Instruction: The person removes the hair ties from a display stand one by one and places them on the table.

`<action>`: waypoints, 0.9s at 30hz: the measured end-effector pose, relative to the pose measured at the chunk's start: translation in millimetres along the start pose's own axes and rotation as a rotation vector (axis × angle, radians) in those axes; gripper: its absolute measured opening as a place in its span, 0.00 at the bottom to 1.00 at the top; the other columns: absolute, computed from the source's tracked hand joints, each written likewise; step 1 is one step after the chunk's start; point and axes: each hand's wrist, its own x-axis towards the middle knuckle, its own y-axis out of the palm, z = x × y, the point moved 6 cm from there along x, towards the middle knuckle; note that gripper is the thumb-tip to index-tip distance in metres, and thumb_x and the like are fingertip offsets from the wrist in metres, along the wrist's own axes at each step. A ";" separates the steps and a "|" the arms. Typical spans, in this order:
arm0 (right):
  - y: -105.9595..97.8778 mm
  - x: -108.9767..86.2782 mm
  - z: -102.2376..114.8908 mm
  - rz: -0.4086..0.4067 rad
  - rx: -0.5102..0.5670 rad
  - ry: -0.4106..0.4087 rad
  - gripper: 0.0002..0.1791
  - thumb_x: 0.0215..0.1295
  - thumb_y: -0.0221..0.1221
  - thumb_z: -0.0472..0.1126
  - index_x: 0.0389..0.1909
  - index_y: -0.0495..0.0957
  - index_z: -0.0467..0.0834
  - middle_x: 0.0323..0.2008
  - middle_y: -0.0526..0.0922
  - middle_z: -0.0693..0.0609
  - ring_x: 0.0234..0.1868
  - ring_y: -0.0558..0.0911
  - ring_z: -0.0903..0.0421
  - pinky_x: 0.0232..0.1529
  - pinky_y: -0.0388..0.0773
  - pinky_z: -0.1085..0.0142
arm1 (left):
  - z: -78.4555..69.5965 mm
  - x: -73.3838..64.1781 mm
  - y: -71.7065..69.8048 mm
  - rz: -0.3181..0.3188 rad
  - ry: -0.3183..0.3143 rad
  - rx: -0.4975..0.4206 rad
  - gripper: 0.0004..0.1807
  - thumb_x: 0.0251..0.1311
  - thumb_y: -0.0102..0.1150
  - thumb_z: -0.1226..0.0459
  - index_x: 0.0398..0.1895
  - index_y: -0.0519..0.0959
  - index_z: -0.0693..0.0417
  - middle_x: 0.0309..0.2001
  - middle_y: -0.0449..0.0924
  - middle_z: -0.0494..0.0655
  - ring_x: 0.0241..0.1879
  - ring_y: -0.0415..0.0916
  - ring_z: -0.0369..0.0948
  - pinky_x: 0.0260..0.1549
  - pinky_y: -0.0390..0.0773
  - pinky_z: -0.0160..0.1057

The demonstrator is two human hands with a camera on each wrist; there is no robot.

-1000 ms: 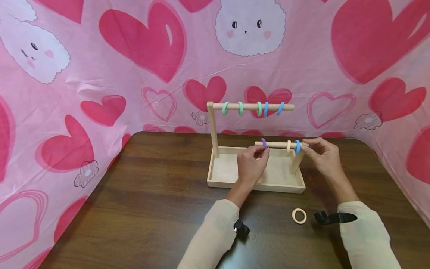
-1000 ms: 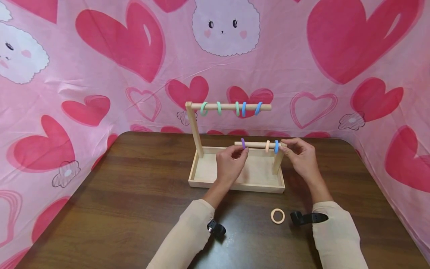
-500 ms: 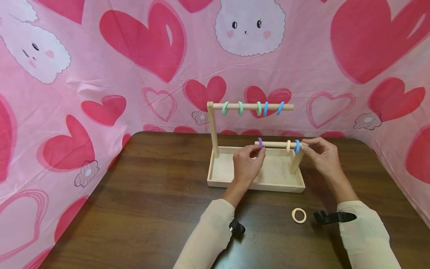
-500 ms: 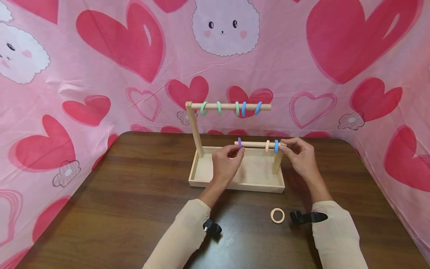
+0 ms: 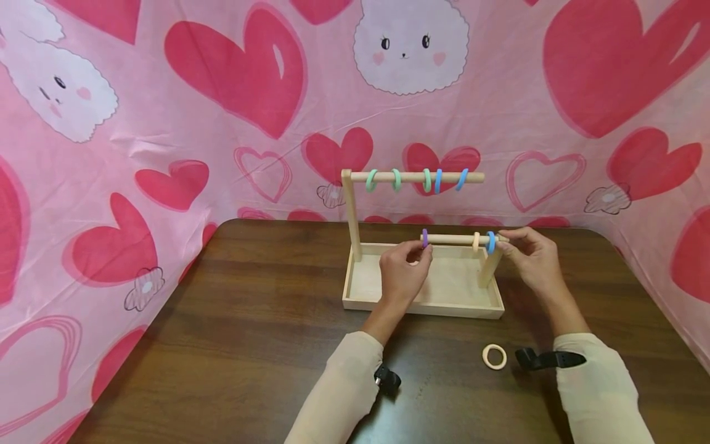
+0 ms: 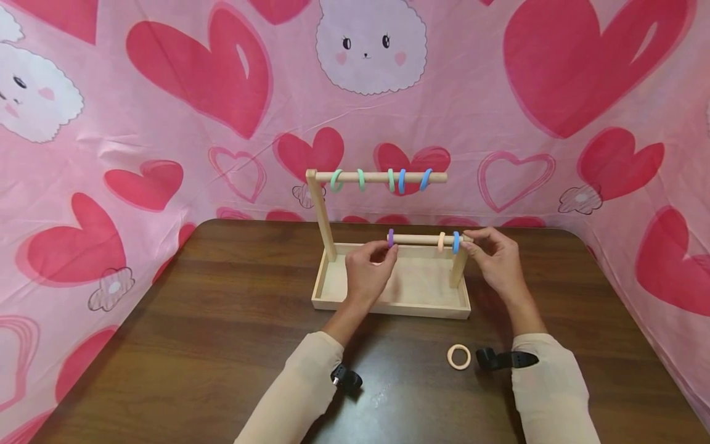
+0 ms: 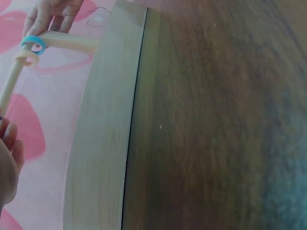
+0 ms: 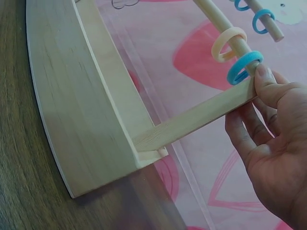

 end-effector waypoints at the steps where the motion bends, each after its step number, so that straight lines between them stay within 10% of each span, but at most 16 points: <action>1: 0.5 0.1 -0.2 -0.002 -0.010 0.000 0.19 0.61 0.62 0.19 0.40 0.87 0.46 0.35 0.87 0.72 0.35 0.83 0.76 0.39 0.78 0.84 | 0.3 0.0 -1.0 -0.002 0.000 0.000 0.04 0.58 0.70 0.67 0.32 0.88 0.61 0.28 0.89 0.50 0.24 0.85 0.40 0.30 0.82 0.27; 27: 2.6 -7.5 -0.7 -0.116 0.035 -0.002 0.15 0.61 0.59 0.16 0.41 0.86 0.34 0.35 0.88 0.70 0.36 0.83 0.75 0.38 0.77 0.84 | 5.7 0.0 -10.6 -0.008 -0.018 -0.039 0.04 0.58 0.69 0.69 0.32 0.87 0.63 0.27 0.89 0.53 0.23 0.85 0.43 0.30 0.81 0.25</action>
